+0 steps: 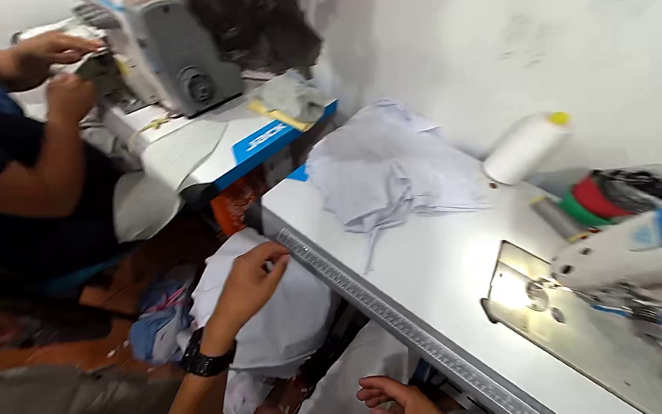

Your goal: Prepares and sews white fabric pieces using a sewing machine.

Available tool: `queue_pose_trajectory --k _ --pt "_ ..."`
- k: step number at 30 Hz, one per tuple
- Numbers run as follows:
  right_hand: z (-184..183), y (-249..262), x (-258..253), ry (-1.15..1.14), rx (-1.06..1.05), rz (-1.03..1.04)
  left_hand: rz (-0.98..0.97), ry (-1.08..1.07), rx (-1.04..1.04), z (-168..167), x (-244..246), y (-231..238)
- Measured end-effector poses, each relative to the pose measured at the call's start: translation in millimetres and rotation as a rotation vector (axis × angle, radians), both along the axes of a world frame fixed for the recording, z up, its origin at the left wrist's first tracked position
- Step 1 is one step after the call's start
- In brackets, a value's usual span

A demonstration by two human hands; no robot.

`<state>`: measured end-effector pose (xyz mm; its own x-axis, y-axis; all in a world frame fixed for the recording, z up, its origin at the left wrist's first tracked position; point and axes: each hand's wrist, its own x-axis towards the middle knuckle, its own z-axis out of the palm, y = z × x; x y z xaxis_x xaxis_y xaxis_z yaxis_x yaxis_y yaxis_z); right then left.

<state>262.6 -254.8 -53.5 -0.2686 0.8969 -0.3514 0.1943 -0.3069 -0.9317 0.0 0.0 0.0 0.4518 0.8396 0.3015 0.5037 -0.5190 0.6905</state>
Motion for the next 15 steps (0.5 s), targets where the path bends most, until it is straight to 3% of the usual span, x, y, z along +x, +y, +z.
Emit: queue_pose_trajectory --k 3,7,10,15 --pt "44.7 -14.5 42.1 -0.038 0.260 0.027 -0.314 0.006 0.199 35.9 99.2 10.3" --pt "85.0 -1.7 97.4 -0.229 0.408 -0.073 -0.215 0.271 0.325 34.7 191.4 59.3" --pt "100.2 62.5 126.8 -0.592 0.450 -0.278 -0.157 0.184 0.240 47.3 197.6 83.3" --pt "86.3 217.0 155.0 -0.894 0.768 -0.488 -0.042 -0.159 -0.208 75.9 185.5 104.2"
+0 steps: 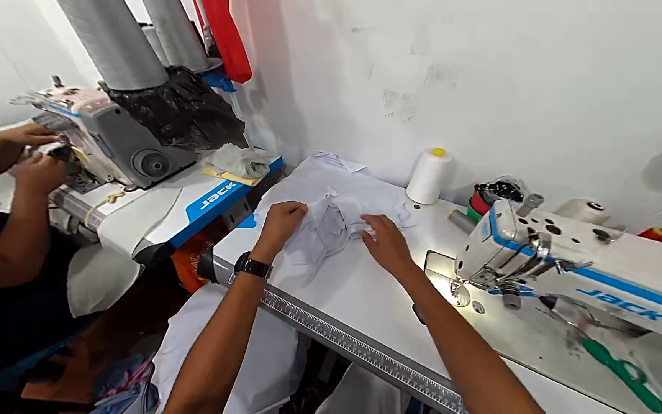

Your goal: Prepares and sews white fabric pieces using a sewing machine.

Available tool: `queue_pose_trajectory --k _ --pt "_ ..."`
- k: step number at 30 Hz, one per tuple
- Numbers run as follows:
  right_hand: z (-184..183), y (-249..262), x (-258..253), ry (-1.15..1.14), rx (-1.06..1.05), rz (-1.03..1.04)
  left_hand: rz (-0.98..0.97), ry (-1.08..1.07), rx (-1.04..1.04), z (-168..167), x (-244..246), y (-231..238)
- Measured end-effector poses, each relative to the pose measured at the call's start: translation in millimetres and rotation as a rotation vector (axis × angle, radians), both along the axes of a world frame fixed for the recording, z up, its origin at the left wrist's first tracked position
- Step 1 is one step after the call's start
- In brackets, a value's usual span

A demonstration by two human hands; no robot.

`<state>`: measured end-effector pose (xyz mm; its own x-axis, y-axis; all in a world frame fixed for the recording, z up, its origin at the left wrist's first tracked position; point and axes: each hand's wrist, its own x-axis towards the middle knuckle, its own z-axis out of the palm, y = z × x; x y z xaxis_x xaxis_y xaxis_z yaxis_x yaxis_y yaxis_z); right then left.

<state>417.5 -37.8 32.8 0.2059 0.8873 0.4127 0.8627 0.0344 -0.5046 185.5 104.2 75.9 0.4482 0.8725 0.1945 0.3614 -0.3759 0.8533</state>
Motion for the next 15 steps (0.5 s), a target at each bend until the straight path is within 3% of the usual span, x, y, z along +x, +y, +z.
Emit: queue_pose_trajectory --k 4,7,11,15 --pt "-18.0 52.8 -2.8 -0.022 0.042 -0.054 0.033 -0.136 -0.256 3.7 -14.6 11.9" --pt "-16.2 57.3 -5.4 0.023 0.042 -0.105 0.105 -0.218 -0.209 -11.0 -15.4 24.3" --pt "-4.1 56.4 -2.3 0.136 0.067 -0.171 0.042 0.174 0.274 -14.4 -11.4 16.9" --pt "-6.3 56.2 -5.1 0.010 -0.089 -0.065 -0.104 0.530 0.857 -14.0 -1.0 19.7"
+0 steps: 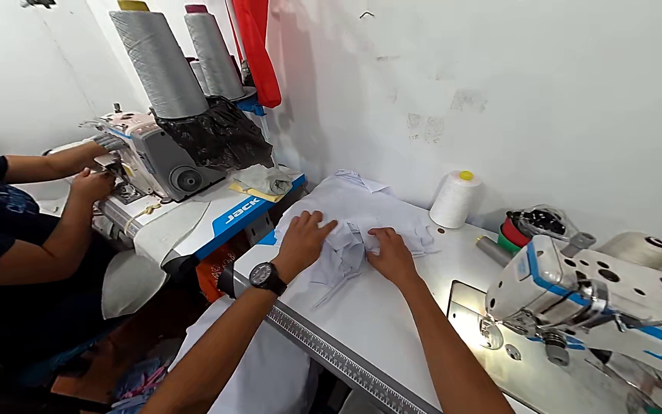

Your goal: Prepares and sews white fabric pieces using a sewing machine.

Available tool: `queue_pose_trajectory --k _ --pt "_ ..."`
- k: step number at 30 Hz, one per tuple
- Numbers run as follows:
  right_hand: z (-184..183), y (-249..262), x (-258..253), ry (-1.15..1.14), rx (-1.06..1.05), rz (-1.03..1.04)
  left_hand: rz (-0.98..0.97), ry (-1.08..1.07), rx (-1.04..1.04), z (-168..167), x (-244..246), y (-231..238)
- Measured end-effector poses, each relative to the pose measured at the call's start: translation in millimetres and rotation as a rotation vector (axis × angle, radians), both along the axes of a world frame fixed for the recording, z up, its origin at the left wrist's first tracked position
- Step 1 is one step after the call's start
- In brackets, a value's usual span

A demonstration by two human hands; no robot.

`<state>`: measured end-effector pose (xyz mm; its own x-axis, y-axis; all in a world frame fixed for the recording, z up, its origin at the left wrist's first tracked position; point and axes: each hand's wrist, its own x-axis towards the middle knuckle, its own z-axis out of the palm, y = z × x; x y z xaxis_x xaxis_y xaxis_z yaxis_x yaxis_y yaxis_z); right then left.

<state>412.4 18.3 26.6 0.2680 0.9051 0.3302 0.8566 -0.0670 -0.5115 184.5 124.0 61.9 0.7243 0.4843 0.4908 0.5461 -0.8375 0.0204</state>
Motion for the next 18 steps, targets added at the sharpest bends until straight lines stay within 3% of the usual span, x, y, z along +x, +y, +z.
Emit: queue_pose_trajectory --k 3,6,10,15,18 --pt "-1.2 -1.6 -4.4 -0.117 0.072 -0.023 -0.160 0.107 0.140 -2.3 20.5 11.9" --pt "-5.8 2.1 -6.3 -0.161 0.189 -0.047 -0.095 0.133 -0.038 11.1 24.5 14.2" --pt "-2.3 9.7 -6.6 -0.021 0.221 -0.045 0.027 -0.391 -0.570 16.5 17.6 20.3" --pt "-11.2 1.6 -7.8 -0.042 0.081 -0.064 -0.032 -0.671 -0.873 -2.9 38.7 8.2" --pt "-5.5 -2.0 -4.4 0.004 0.119 -0.094 -0.073 -0.838 -0.992 -4.2 47.5 4.5"
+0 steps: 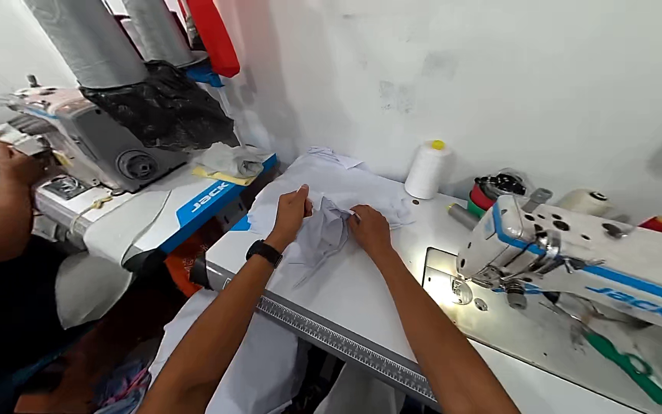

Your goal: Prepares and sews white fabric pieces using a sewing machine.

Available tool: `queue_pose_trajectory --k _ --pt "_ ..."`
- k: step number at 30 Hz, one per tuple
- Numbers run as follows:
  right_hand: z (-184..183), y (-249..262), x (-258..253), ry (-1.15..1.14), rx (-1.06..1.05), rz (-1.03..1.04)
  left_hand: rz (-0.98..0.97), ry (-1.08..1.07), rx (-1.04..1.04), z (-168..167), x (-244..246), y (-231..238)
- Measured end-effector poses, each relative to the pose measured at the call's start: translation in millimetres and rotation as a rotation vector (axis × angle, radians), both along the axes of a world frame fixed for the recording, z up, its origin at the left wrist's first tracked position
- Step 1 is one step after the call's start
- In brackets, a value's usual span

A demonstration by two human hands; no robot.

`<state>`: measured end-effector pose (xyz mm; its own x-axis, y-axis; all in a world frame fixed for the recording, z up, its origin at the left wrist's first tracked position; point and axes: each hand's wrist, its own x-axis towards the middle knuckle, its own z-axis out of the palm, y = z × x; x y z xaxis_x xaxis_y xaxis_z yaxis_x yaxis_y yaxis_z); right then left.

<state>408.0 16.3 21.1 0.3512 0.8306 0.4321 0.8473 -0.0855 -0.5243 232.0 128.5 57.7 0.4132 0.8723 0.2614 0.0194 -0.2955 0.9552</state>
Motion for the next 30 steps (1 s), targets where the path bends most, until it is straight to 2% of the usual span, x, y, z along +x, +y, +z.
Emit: queue_pose_trajectory --k 4,5,9,11,14,16,20,23,26,30 --pt "13.6 -2.0 14.4 0.298 -0.031 0.107 -0.024 -0.042 -0.111 13.4 -1.8 -9.2" --pt "16.1 -1.6 17.6 0.313 -0.060 0.124 -0.033 -0.042 -0.132 15.7 -1.4 -13.1" --pt "18.1 -1.1 13.8 0.122 -0.145 0.178 -0.054 -0.001 -0.121 15.7 1.3 -24.7" --pt "19.4 -1.8 2.8 0.003 -0.176 0.138 -0.052 0.036 -0.112 14.3 0.7 -21.9" --pt "12.9 3.7 -11.9 -0.119 -0.117 0.022 -0.041 0.005 -0.169 13.9 -4.0 -16.2" --pt "16.8 7.5 -13.7 -0.136 -0.153 -0.002 -0.047 -0.004 -0.194 16.4 -8.4 -11.2" --pt "25.9 4.6 -4.5 -0.120 -0.343 0.129 -0.071 0.031 -0.224 18.1 -14.2 -5.0" --pt "24.6 4.7 12.4 -0.087 -0.300 0.189 -0.066 0.031 -0.244 20.7 -12.9 -5.7" --pt "18.0 5.3 19.3 -0.194 -0.266 0.241 -0.083 0.031 -0.247 20.8 -12.1 -3.9" --pt "16.8 5.5 9.2 -0.386 -0.329 0.186 -0.100 0.000 -0.284 18.6 -10.1 -2.7"
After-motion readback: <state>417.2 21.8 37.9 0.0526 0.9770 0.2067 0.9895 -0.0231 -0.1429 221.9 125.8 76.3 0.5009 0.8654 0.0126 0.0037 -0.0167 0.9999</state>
